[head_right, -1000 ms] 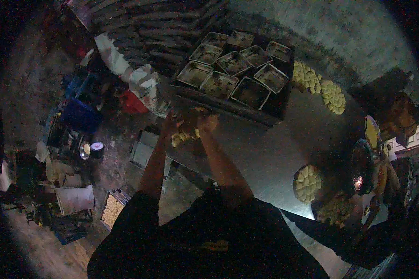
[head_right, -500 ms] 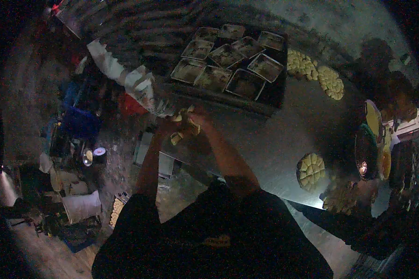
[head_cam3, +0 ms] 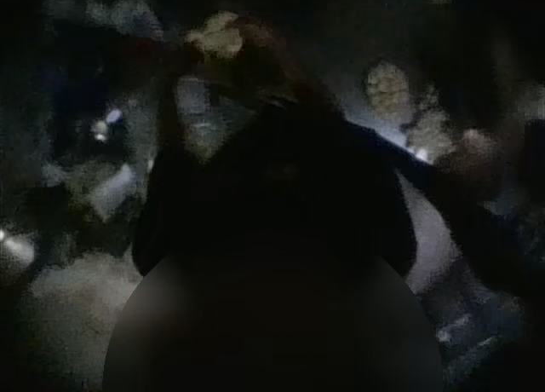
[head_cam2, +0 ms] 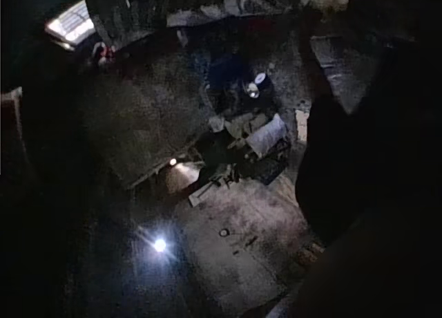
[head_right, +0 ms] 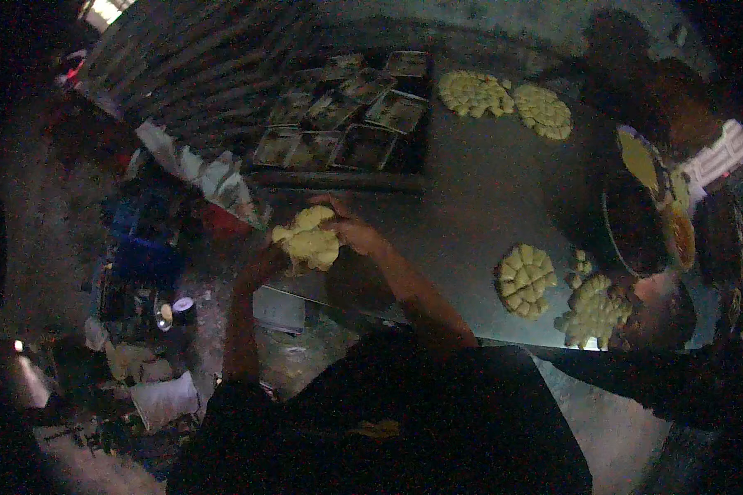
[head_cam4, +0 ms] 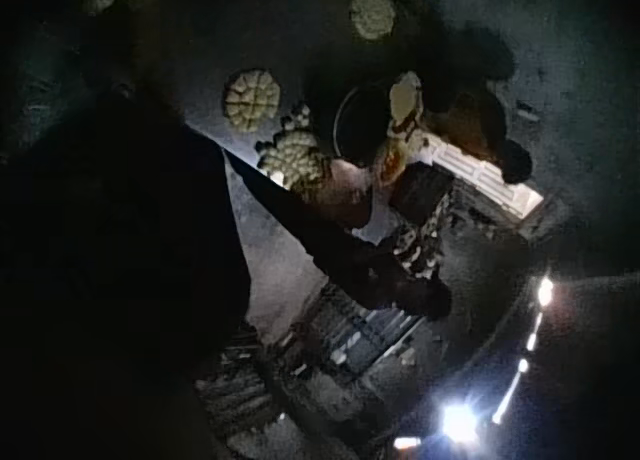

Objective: The person prepares small dough pieces by hand on a metal table, dipping them into a liquid before arranging them on trays.

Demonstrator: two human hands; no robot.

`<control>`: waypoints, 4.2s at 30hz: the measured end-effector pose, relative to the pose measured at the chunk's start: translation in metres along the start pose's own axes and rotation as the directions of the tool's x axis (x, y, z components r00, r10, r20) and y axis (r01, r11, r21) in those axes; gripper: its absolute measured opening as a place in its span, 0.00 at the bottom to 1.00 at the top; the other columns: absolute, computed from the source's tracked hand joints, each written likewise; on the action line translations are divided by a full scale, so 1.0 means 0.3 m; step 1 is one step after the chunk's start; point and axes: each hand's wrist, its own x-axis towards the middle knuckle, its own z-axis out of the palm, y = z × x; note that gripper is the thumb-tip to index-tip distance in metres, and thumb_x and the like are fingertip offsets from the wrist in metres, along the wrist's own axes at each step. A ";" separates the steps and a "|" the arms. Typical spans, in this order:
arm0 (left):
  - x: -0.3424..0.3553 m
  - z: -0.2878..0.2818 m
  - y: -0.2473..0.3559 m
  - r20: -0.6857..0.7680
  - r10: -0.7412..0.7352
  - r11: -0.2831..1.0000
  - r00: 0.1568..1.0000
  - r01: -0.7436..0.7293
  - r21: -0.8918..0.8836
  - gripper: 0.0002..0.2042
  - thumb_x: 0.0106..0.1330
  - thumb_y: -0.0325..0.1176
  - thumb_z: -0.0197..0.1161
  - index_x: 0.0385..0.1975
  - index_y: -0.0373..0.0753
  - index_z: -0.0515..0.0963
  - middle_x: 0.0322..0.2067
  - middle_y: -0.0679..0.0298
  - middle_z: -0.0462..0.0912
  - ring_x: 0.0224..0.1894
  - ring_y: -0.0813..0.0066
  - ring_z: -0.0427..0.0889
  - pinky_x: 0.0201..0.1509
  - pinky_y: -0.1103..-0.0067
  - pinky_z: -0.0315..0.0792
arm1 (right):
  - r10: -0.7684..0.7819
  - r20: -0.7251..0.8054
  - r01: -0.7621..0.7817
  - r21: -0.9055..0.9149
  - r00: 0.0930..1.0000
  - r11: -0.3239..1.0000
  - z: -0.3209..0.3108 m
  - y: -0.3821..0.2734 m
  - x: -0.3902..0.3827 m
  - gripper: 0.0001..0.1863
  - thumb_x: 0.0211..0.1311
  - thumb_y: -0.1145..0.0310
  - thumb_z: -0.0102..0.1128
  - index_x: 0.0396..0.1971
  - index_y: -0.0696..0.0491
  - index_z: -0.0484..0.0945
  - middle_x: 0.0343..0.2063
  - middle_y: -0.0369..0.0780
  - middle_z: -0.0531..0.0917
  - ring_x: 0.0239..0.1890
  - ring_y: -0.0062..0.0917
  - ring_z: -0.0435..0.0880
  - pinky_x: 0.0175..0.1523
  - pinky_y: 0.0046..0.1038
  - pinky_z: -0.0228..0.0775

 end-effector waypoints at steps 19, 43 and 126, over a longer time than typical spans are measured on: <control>0.352 1.204 0.190 -0.395 -0.064 0.987 0.916 0.116 0.110 0.23 0.70 0.34 0.61 0.62 0.41 0.65 0.54 0.59 0.73 0.50 0.68 0.80 0.40 0.74 0.82 | -0.473 -0.324 -0.445 -0.879 0.819 -0.169 -0.905 -0.428 -0.811 0.22 0.59 0.62 0.64 0.52 0.54 0.77 0.48 0.47 0.82 0.48 0.41 0.82 0.51 0.37 0.75; 0.116 1.555 0.527 0.102 0.083 0.888 0.991 -0.027 -0.459 0.15 0.68 0.32 0.62 0.52 0.33 0.76 0.46 0.63 0.81 0.50 0.75 0.79 0.56 0.76 0.71 | -0.662 -0.597 -0.205 -0.792 0.452 0.575 -0.108 -0.413 -1.230 0.22 0.48 0.78 0.72 0.46 0.53 0.81 0.43 0.41 0.81 0.43 0.31 0.81 0.47 0.28 0.76; 0.060 1.457 0.277 0.170 0.311 0.942 0.935 -0.279 -0.188 0.17 0.72 0.25 0.53 0.59 0.34 0.71 0.55 0.60 0.75 0.54 0.71 0.77 0.60 0.76 0.70 | -0.011 -0.775 0.075 0.048 0.632 0.996 -0.096 -0.385 -1.311 0.20 0.71 0.59 0.55 0.48 0.64 0.77 0.46 0.39 0.82 0.48 0.24 0.80 0.57 0.27 0.69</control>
